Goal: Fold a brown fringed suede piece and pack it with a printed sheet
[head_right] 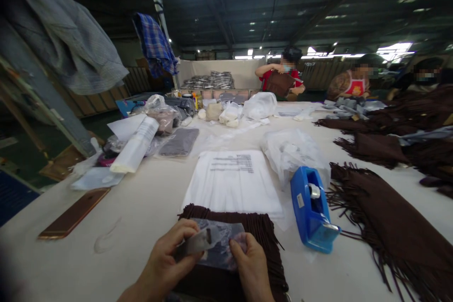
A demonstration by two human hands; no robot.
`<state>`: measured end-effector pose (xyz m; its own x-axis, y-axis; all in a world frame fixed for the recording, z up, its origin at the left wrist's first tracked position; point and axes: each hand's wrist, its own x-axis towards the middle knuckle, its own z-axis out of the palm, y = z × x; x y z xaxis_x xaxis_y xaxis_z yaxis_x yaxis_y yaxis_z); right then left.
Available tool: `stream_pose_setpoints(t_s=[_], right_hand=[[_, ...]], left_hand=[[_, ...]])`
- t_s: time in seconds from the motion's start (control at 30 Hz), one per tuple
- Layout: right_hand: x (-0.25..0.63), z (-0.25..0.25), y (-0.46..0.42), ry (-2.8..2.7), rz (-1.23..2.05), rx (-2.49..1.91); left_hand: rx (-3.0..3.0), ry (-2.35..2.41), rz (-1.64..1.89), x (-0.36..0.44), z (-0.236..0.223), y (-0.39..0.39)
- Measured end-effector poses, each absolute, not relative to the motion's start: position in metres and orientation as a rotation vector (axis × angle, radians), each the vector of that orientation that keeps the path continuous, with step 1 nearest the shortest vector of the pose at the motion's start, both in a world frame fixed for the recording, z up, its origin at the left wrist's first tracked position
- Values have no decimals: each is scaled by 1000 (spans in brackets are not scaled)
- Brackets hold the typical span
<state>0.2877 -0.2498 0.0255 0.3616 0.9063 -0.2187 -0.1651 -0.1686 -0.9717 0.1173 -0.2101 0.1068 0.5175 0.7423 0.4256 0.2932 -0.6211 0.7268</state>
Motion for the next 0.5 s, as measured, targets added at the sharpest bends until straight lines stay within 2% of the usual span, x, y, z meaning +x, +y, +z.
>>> stream_pose_setpoints(t_s=[0.27,0.33,0.4,0.5], right_hand=[[314,22,-261,-853,1162,-1543],[324,28,-267,-979,940,-1664],[329,32,-273,-1178,575,-1700],[323,24,-276,-1532,214,-1504]], left_hand=[[2648,739,521,140,55,-200],[2785,722,422,142,53,-201],[2918,690,346,145,51,-202],[3044,657,315,145,43,-200]])
